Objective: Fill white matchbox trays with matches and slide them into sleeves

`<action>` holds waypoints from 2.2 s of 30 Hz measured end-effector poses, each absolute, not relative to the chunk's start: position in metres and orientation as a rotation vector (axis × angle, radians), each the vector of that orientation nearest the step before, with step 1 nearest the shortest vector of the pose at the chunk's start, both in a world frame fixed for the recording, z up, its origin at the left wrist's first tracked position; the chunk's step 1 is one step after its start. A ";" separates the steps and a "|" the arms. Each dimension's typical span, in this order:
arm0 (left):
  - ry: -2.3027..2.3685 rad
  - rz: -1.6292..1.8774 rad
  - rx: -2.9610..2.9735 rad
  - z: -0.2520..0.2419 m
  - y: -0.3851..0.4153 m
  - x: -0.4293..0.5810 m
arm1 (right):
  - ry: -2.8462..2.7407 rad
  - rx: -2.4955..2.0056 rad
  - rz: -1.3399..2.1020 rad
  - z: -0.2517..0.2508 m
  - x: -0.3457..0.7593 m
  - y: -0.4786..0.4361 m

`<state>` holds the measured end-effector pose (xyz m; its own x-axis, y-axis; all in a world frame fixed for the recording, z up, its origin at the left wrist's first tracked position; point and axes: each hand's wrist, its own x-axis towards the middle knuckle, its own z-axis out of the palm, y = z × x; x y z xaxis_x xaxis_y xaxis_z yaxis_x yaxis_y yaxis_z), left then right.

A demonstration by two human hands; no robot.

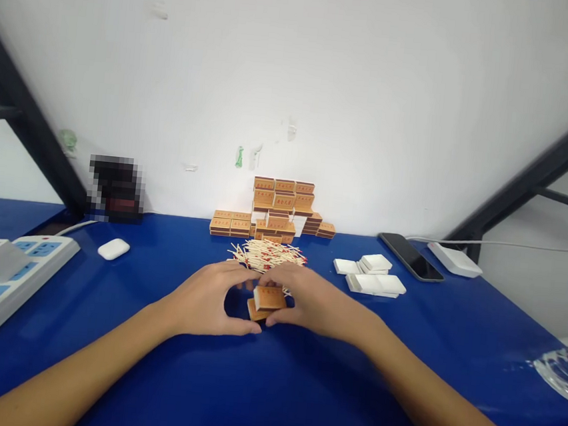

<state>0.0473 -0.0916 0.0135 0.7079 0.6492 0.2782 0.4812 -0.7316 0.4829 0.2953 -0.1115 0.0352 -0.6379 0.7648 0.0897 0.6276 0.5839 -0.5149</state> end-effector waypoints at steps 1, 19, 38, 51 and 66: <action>0.886 0.618 2.522 0.013 -0.091 0.047 | -2.488 -1.160 0.618 0.037 0.305 -0.106; 0.912 0.588 2.659 0.006 -0.087 0.047 | -2.308 -1.791 0.217 0.033 0.444 -0.046; 0.837 0.597 2.864 0.026 -0.099 0.050 | -2.605 -1.039 0.548 0.038 0.300 -0.128; 0.764 0.663 2.804 0.002 -0.102 0.061 | -2.510 -1.198 0.304 0.019 0.349 -0.089; 0.760 0.674 2.791 0.000 -0.102 0.063 | -2.561 -1.133 0.269 0.006 0.346 -0.080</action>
